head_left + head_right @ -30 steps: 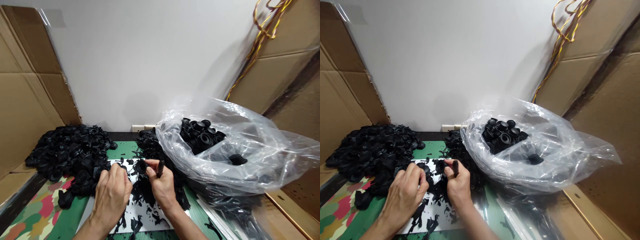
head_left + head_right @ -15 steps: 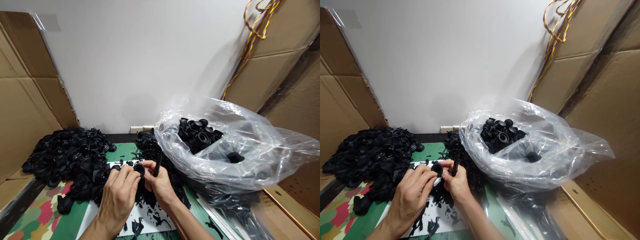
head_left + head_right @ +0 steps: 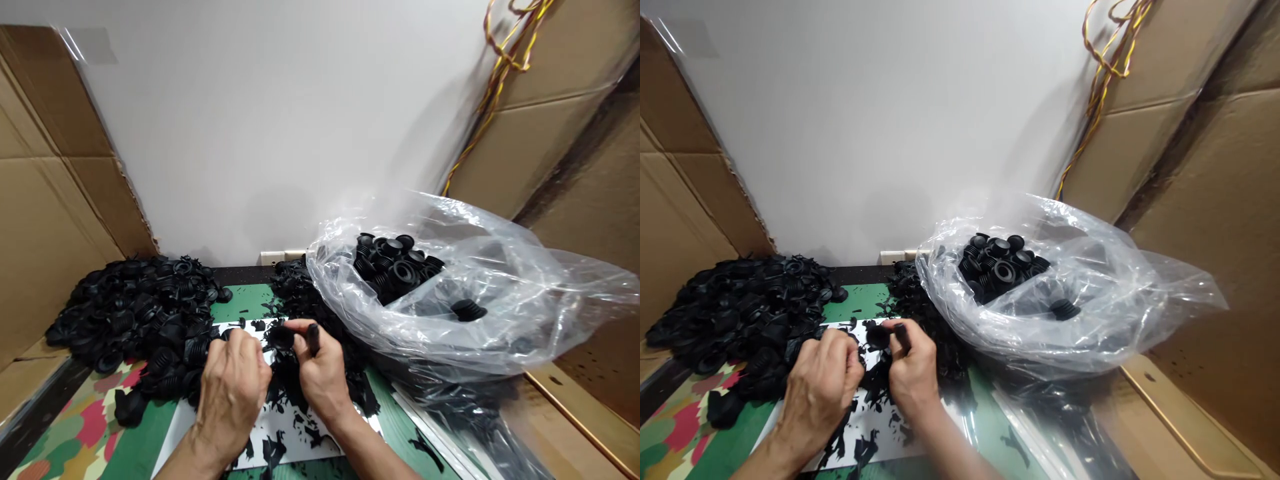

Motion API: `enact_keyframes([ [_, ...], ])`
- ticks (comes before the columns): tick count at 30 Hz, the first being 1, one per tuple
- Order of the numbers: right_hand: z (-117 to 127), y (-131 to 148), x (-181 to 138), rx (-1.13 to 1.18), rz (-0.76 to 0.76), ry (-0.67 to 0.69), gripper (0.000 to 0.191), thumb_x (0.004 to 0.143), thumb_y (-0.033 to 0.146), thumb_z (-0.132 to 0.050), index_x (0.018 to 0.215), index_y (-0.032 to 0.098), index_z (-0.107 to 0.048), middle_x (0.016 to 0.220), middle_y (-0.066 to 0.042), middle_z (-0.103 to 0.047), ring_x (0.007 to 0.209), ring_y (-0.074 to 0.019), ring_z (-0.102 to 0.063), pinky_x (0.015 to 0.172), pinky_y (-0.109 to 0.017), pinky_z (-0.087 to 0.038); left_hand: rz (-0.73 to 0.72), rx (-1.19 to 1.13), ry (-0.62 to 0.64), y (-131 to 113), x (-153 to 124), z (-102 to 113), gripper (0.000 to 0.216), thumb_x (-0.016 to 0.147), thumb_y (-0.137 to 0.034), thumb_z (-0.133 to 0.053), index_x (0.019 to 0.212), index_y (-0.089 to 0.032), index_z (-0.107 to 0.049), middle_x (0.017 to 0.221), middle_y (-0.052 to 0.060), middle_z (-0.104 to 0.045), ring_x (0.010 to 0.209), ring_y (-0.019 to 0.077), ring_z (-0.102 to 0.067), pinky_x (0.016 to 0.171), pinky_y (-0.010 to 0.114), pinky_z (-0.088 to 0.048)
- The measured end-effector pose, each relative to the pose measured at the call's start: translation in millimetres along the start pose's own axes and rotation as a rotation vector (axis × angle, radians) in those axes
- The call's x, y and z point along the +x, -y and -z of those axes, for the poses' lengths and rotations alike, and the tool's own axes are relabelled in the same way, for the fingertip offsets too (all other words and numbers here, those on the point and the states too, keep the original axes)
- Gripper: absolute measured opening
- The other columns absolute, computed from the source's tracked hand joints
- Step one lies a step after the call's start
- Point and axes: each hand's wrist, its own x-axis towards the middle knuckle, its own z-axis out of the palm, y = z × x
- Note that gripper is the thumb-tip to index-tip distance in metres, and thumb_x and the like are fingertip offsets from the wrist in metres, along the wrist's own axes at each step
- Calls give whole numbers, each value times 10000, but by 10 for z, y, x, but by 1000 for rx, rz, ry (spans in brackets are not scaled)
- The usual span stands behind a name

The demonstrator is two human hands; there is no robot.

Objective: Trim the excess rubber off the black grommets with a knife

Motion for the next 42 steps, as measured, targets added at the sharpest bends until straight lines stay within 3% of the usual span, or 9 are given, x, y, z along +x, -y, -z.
enact_keyframes([
  [4,19,-56,115,238,-223,-9,192,661,307,-723,773,152,-712,561,10,-592,442,-96,-447,404,-216,-355,120,-259,109,94,-9,104,253,885,-146,-397,656,-217,-479,615,-8,-528,536,150,-458,528,272,-385],
  [8,-2,-56,135,427,-377,63,358,528,362,-837,767,131,-704,465,68,-466,364,-38,-295,350,-182,-224,80,-424,140,73,19,166,267,886,-228,-504,619,-216,-490,589,-22,-539,559,138,-486,546,254,-391],
  [13,-28,-97,91,440,-355,116,326,563,349,-831,778,142,-702,487,62,-484,377,-43,-297,361,-191,-224,0,-329,11,30,99,126,130,888,-139,-498,924,-189,-613,834,43,-661,714,166,-575,657,284,-435],
  [18,-39,-169,74,379,-266,125,249,645,328,-770,816,156,-714,565,24,-565,439,-86,-416,406,-215,-336,-172,-112,36,-21,165,90,219,896,-89,-428,795,-163,-608,716,54,-632,641,186,-545,620,323,-383],
  [22,-35,-83,43,209,-146,112,167,714,278,-674,827,163,-717,692,-33,-682,631,-176,-602,593,-290,-490,-290,1,37,-66,155,27,275,856,-38,-412,666,-179,-552,604,35,-544,583,194,-500,616,349,-355],
  [27,-3,56,1,-52,79,78,165,758,238,-579,831,181,-716,799,-56,-728,741,-208,-654,707,-311,-510,-217,-3,9,-50,116,-28,260,852,-61,-398,652,-191,-504,600,26,-501,562,190,-462,583,334,-358],
  [32,26,-27,70,2,-88,41,185,737,224,-575,825,159,-725,681,-30,-681,628,-170,-600,578,-266,-474,-45,-83,-54,49,148,80,178,862,-82,-443,728,-187,-497,653,23,-542,590,177,-479,593,310,-378],
  [36,9,-71,109,213,-251,78,169,678,235,-648,789,135,-729,569,0,-594,459,-97,-445,411,-208,-342,-72,-255,43,100,162,138,157,906,-133,-452,784,-187,-534,719,13,-618,647,155,-543,642,303,-373],
  [42,-12,-23,92,305,-317,119,159,632,217,-665,759,138,-719,537,22,-564,394,-56,-328,372,-198,-267,-136,-219,27,94,149,107,154,905,-98,-461,921,-156,-603,841,62,-684,744,174,-601,696,334,-369],
])
